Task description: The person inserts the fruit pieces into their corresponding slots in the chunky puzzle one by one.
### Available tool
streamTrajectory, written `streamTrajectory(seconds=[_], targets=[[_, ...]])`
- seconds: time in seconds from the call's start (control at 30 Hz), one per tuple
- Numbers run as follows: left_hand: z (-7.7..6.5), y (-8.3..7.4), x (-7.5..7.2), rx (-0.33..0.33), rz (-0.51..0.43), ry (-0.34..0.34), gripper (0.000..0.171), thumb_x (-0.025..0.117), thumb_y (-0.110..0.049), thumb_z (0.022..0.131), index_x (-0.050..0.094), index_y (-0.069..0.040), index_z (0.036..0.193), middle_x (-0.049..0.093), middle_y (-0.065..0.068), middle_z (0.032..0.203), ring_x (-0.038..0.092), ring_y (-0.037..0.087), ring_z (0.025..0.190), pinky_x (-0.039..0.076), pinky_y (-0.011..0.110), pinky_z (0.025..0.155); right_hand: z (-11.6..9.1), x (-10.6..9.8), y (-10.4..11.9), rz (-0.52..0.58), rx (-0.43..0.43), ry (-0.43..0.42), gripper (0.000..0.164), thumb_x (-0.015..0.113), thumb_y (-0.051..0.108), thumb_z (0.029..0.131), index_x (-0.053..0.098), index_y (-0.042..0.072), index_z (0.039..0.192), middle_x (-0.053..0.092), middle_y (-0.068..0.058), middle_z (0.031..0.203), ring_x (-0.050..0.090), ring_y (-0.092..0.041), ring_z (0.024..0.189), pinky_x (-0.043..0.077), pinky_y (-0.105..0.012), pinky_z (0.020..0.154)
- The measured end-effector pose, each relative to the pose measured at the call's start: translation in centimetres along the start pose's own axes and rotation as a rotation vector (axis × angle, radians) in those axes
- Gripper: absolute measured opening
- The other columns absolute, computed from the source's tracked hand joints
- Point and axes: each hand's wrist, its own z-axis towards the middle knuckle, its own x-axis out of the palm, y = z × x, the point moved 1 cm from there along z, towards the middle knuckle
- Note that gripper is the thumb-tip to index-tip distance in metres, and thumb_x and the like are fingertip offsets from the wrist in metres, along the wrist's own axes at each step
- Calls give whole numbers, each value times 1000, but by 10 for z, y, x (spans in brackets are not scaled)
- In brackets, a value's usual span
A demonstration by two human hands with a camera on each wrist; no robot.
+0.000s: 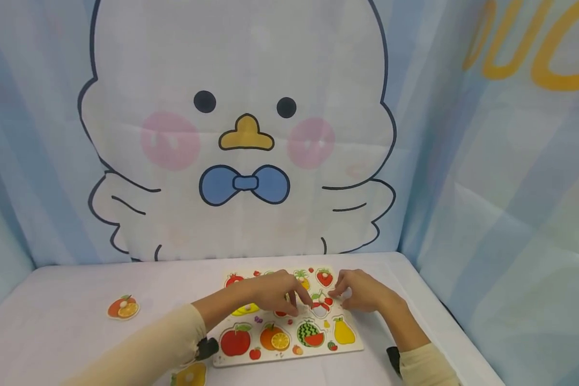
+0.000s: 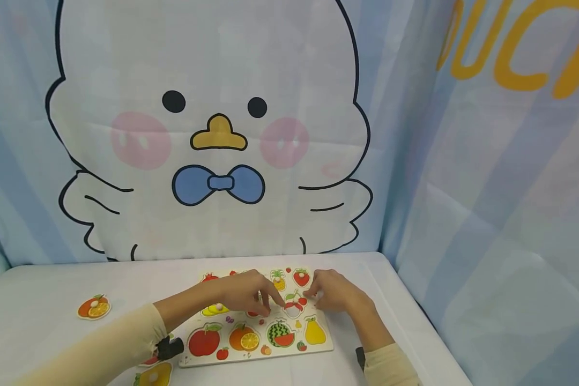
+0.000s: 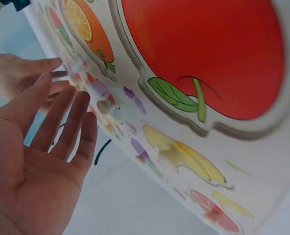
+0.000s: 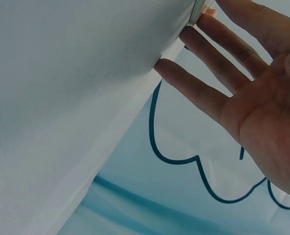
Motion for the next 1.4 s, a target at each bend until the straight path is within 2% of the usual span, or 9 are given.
streamTrajectory(seconds=[0.1, 0.17, 0.43, 0.73, 0.93, 1.2, 1.4], targets=[[-14, 4, -5, 30, 3, -9, 26, 71, -16, 87, 71, -23, 113, 69, -14, 98, 60, -1, 83, 50, 16, 70, 0, -2, 1, -9, 1, -9, 29, 81, 8, 73, 77, 21, 99, 59, 9, 98, 55, -18, 96, 49, -41, 90], [-26, 7, -8, 24, 8, -15, 24, 71, -17, 87, 71, -22, 111, 68, -14, 92, 58, 0, 81, 50, 17, 71, 0, -3, 1, -21, -1, -17, 29, 81, 8, 73, 78, 21, 99, 59, 9, 98, 54, -18, 97, 48, -41, 91], [-70, 24, -13, -79, -52, -18, 18, 72, -17, 86, 73, -24, 102, 63, -12, 76, 56, 5, 69, 50, 20, 65, -3, -3, 2, -23, 18, -18, 29, 81, 8, 74, 78, 22, 98, 59, 10, 99, 53, -17, 98, 47, -42, 93], [-113, 36, -14, -193, -140, 11, 10, 75, -19, 83, 74, -27, 88, 62, -9, 76, 54, 8, 70, 49, 22, 67, -4, -2, -1, -21, 16, -29, 29, 81, 8, 73, 78, 22, 97, 59, 11, 97, 53, -16, 96, 47, -42, 92], [-144, 44, -13, -268, -168, 21, 11, 79, -17, 79, 72, -26, 83, 60, -6, 73, 53, 9, 68, 47, 21, 64, -3, 1, -1, -12, 23, -12, 30, 82, 8, 73, 77, 22, 98, 59, 10, 96, 54, -17, 95, 49, -41, 90], [-174, 55, -11, -395, -153, 46, 18, 84, -22, 73, 67, -25, 80, 60, -5, 70, 53, 10, 66, 45, 22, 62, -2, 0, 1, -26, 24, -4, 31, 81, 9, 74, 77, 23, 100, 58, 10, 96, 54, -19, 96, 49, -42, 90], [-186, 57, -10, -458, -146, 55, 23, 85, -19, 70, 65, -24, 78, 60, -4, 70, 53, 10, 65, 43, 23, 62, -2, 0, 3, -19, 7, -15, 31, 82, 9, 72, 77, 22, 100, 58, 11, 94, 53, -19, 95, 47, -42, 90]])
